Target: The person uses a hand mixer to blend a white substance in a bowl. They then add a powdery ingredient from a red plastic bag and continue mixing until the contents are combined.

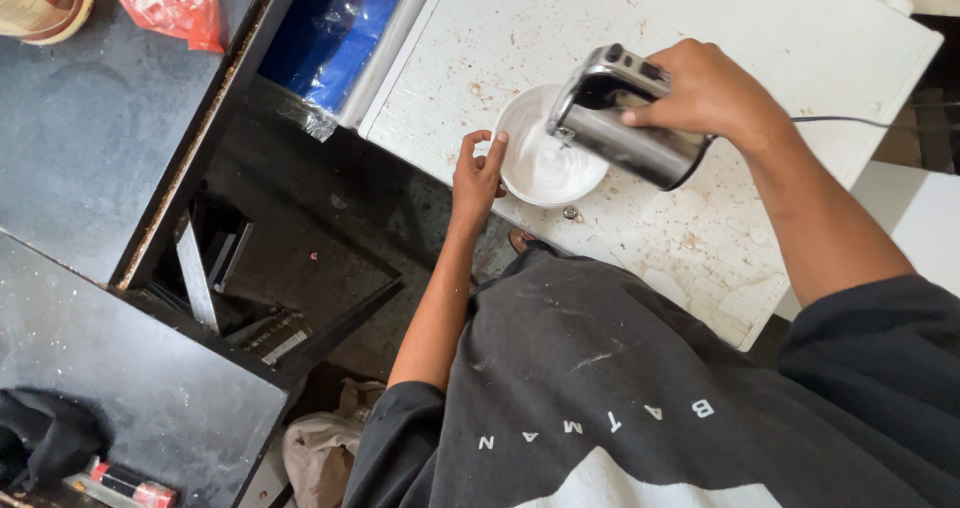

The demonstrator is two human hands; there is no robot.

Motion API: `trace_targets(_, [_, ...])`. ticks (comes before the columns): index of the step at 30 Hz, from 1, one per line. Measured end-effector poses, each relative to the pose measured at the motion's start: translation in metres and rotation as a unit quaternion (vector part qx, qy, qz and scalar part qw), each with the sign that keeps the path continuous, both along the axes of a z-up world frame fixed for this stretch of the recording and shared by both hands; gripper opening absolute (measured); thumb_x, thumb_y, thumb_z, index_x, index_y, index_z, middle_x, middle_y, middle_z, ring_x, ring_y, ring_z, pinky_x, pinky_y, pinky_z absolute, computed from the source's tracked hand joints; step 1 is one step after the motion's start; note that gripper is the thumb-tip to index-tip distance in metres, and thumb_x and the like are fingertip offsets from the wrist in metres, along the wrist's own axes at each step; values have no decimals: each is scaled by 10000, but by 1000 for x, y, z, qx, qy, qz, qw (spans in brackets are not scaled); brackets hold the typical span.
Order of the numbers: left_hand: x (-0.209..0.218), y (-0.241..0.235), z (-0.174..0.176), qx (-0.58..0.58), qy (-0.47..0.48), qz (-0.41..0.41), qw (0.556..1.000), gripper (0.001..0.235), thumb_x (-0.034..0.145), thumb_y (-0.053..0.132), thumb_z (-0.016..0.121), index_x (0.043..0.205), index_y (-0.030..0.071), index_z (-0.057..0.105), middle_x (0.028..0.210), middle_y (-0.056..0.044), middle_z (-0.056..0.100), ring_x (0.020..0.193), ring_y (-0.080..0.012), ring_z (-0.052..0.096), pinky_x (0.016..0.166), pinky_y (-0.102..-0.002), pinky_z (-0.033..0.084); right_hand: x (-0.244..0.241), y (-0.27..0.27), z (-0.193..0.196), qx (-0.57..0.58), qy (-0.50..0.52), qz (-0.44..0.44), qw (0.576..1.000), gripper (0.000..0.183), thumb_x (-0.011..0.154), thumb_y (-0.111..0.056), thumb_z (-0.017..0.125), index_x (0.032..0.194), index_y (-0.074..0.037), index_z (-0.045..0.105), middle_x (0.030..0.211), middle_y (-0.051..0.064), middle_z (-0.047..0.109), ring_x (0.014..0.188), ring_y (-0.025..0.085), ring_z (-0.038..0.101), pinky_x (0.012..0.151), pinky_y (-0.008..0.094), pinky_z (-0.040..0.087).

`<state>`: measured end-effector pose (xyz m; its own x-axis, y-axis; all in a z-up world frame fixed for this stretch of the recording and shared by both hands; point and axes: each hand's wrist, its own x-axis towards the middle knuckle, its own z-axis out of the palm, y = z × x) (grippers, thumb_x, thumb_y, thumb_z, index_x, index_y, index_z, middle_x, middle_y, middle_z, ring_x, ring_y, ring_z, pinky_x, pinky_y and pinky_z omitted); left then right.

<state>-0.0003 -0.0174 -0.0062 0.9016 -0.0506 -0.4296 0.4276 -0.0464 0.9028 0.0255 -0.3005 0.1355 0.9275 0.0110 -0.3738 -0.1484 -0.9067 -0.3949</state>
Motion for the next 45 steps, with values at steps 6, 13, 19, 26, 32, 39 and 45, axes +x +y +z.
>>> trace_targets(6, [0, -2, -3, 2, 0, 0, 1000, 494, 942, 491, 632, 1237, 102, 560, 623, -4, 629, 499, -68, 569, 438, -230, 451, -25, 17, -4, 9, -53, 1, 999, 345, 832, -305, 830, 1042, -37, 772, 763, 154, 736, 605, 246, 715, 574, 399, 561])
trace_targets(13, [0, 0, -2, 22, -6, -6, 1000, 505, 947, 491, 646, 1242, 89, 567, 616, -13, 595, 488, -77, 540, 429, -239, 445, -38, 10, 26, 10, 1, 7, 1000, 341, 813, -312, 834, 1021, -54, 755, 739, 163, 736, 593, 260, 709, 559, 404, 549])
trace_targets(19, [-2, 0, -12, 6, -6, -3, 1000, 508, 957, 486, 658, 1236, 69, 579, 591, -11, 529, 459, -79, 498, 418, -246, 422, -55, 21, 32, -61, 2, 5, 998, 345, 838, -351, 825, 1056, -93, 755, 729, 139, 737, 602, 260, 708, 566, 408, 552])
trace_targets(26, [1, -3, -17, -28, -10, -1, 1000, 497, 953, 463, 663, 1230, 66, 552, 606, -19, 580, 461, -76, 499, 406, -251, 408, -26, 48, 15, 12, -91, 4, 996, 315, 801, -296, 846, 1019, -85, 763, 713, 126, 722, 573, 216, 653, 549, 384, 514])
trace_targets(32, [1, -1, -2, 4, -8, -3, 1000, 479, 950, 461, 653, 1222, 78, 559, 598, -23, 592, 460, -82, 531, 412, -245, 423, -39, 42, 29, 11, -25, 21, 999, 312, 841, -239, 798, 1078, -44, 738, 718, 143, 726, 529, 216, 664, 489, 373, 516])
trace_targets(39, [-3, 0, 3, -23, 4, 3, 1000, 476, 954, 462, 660, 1209, 70, 574, 635, -25, 599, 488, -80, 546, 433, -246, 431, -94, 55, 30, -1, 19, -29, 999, 432, 887, -230, 736, 1295, -106, 669, 761, 106, 729, 507, 231, 667, 422, 411, 542])
trace_targets(45, [-1, 0, 0, -11, 12, 4, 1000, 504, 929, 489, 657, 1219, 87, 566, 653, -21, 645, 509, -80, 601, 440, -239, 478, -75, 68, 34, 11, -32, -26, 999, 380, 815, -249, 798, 1178, -148, 758, 755, 137, 755, 609, 277, 716, 608, 424, 560])
